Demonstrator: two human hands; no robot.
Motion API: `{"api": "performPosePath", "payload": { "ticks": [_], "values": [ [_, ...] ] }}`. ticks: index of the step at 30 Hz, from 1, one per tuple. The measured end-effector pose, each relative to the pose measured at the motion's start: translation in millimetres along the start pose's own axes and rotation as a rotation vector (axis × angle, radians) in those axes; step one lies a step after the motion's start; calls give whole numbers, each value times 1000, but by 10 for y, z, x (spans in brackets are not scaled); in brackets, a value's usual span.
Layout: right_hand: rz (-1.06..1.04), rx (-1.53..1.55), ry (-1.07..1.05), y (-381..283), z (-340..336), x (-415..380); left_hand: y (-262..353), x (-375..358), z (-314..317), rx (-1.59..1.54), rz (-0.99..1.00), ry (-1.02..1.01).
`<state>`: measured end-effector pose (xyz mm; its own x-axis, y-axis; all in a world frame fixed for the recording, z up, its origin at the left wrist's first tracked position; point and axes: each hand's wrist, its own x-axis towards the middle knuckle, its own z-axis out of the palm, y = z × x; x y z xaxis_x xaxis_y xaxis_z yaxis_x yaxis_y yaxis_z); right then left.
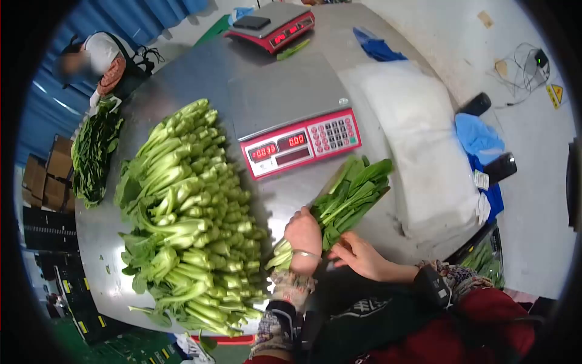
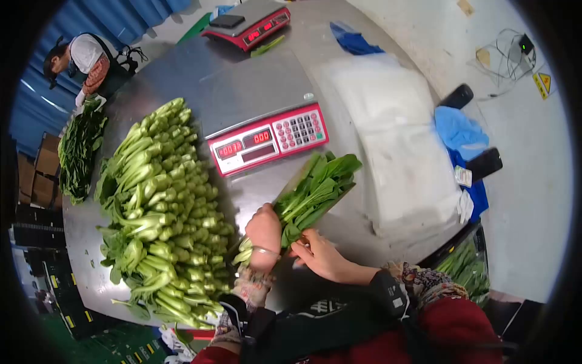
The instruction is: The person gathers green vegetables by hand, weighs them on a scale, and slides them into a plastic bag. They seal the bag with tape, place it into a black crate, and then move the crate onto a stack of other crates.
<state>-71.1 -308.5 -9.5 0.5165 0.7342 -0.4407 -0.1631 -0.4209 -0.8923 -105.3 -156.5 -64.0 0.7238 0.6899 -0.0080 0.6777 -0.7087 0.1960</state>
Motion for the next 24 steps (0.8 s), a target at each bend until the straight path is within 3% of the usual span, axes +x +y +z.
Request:
{"api": "performPosePath", "payload": {
  "ticks": [1,2,5,7,8,9,11,13,15,17,19,20,21,23,24],
  "values": [
    [-37,-185,-8,157,33,-113,-85,-101,219,82,135,212],
    [-114,-159,-44,88,-3,-208,-134,-135,246,66,154,203],
    [-914,-1170,194,276,-338,-75,-194,-109,258,-80,188,186],
    [-843,-1322,75,-191,-514,30,-133,-272,15,-347,375,291],
    [-904,-1384,-110,-349,-603,157,-62,-410,-258,-494,509,92],
    [-948,-1441,-296,-451,-680,240,20,-642,-218,-504,666,307],
    [-1257,-1451,-227,40,-644,379,54,-931,-233,-569,674,241],
    [-801,-1345,-506,-41,-682,-94,125,-985,-408,-719,687,21],
    [-666,-1270,-354,316,-766,-469,157,-891,-759,-819,497,-585],
    [-483,-1161,-246,461,-1000,-931,290,-741,-759,-1112,349,-443],
    [-257,-1030,-103,210,-1317,-1494,605,-456,-689,-1178,293,-217],
    [-152,-970,-4,147,-1471,-1734,806,-363,-593,-1183,285,-219],
    [-179,-1038,175,302,-1646,-1926,1005,-272,-455,-1188,276,-219],
    [-57,-1010,396,241,-1897,-2301,1450,-202,-32,-1065,574,-77],
    [12,-1028,485,177,-1970,-2437,1708,-261,18,-1079,658,-101]
  ]
}}
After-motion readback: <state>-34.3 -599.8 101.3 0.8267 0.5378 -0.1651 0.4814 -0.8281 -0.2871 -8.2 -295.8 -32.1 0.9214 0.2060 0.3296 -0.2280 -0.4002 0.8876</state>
